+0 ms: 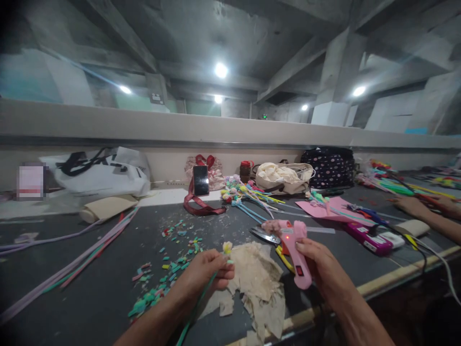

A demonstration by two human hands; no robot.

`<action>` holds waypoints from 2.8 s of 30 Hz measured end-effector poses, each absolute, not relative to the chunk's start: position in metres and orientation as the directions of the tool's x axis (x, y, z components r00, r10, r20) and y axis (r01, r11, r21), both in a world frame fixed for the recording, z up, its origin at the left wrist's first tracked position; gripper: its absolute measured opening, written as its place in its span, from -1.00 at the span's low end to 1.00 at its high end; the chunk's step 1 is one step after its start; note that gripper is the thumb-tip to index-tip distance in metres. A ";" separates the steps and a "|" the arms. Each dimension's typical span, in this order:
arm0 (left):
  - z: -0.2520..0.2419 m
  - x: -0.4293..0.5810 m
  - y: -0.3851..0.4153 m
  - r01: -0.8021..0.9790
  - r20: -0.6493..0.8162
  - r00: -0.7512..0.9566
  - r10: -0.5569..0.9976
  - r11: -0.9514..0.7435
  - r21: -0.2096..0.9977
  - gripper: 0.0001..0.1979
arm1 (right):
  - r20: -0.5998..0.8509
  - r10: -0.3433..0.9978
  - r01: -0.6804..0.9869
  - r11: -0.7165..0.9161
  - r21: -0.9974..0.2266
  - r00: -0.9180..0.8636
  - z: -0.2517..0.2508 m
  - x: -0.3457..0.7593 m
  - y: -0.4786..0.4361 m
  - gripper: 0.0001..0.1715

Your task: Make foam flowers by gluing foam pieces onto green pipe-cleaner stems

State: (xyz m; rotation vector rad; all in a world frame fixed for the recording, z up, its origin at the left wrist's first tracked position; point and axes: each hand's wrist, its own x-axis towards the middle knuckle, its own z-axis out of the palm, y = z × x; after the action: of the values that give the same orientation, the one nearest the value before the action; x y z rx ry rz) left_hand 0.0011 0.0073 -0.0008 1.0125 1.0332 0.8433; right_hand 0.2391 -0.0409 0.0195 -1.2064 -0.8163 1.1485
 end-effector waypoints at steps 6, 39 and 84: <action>0.000 -0.003 0.011 -0.126 -0.289 0.321 0.902 0.344 0.931 -0.75 | -0.016 0.991 -0.462 0.046 -0.886 0.130 0.026 0.231 -0.043 -0.77; -0.005 -0.021 0.005 -0.226 -0.201 0.365 0.909 0.296 0.928 -0.66 | 0.286 0.958 0.689 0.223 -0.689 -0.024 0.015 0.170 -0.068 -0.58; -0.005 -0.025 0.007 -0.245 -0.220 0.453 0.864 0.358 0.901 -0.64 | 0.346 0.937 0.702 0.284 -0.653 -0.058 0.017 0.185 -0.057 -0.68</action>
State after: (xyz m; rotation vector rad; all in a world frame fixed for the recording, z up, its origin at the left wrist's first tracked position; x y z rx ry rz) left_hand -0.0245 0.0073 -0.0046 0.9313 0.7992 0.8232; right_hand 0.1849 -0.0569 0.0166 -1.4790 -1.8199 0.4046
